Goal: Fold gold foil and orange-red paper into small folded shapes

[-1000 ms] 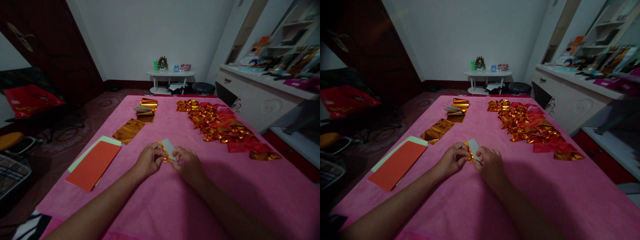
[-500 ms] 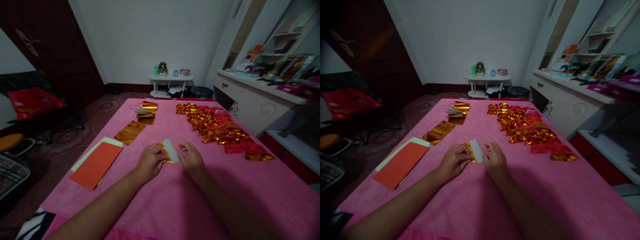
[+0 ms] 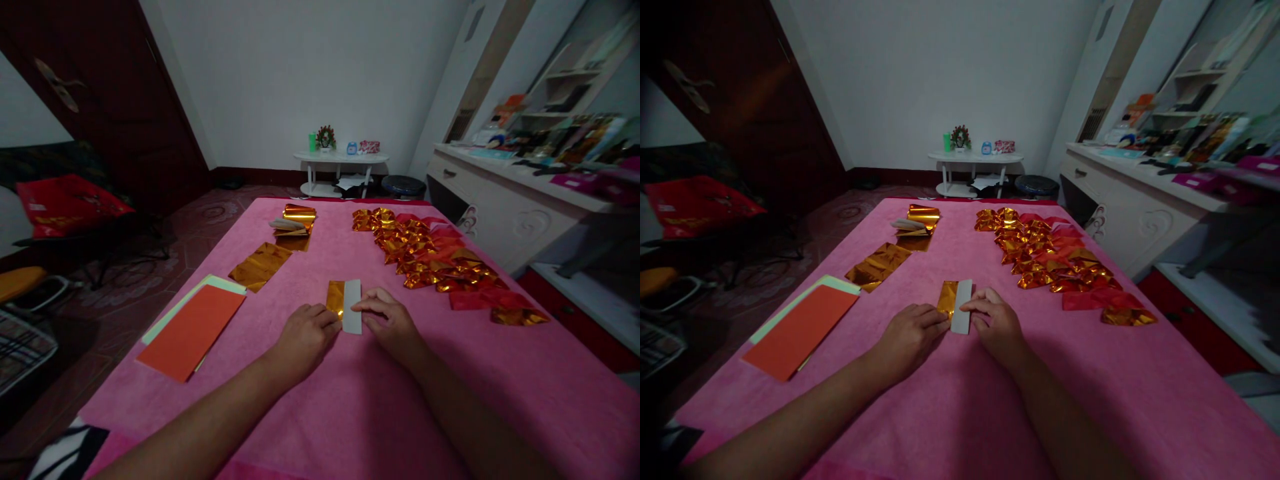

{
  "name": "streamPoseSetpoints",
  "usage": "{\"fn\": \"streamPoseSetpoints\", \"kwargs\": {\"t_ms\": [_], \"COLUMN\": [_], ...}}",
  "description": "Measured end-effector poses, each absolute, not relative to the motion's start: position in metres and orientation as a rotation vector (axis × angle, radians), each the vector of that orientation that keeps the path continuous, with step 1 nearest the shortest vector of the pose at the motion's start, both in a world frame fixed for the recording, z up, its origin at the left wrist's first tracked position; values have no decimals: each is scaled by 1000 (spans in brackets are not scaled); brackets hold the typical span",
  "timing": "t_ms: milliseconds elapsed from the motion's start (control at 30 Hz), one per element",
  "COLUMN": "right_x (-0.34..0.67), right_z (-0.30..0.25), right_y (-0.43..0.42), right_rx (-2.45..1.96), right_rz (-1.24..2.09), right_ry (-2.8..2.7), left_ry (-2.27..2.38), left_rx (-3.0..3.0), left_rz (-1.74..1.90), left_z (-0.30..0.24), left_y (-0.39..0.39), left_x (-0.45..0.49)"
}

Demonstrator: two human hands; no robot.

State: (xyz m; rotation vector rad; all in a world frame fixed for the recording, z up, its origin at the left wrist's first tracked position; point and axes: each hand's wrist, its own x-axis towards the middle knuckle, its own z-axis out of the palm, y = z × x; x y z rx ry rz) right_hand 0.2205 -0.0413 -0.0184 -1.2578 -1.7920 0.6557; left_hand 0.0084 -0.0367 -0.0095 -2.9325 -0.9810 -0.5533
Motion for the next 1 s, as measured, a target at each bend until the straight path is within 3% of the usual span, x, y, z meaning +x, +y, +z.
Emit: {"fn": "streamPoseSetpoints", "kwargs": {"t_ms": [367,733,1000], "right_x": [225,218,206], "right_z": [-10,-13,-12], "right_y": [-41,-36,-36], "right_rx": [-1129,-1299,-1488], "right_rz": [201,534,482], "right_ry": [-2123,-2055,-1969], "left_ry": [-930,-874,-842], "left_rx": [-3031,-3017,-3003], "left_rz": [-688,-690,-750], "left_z": [-9,-9,-12], "left_y": [-35,-37,-38], "left_x": [6,7,8]}}
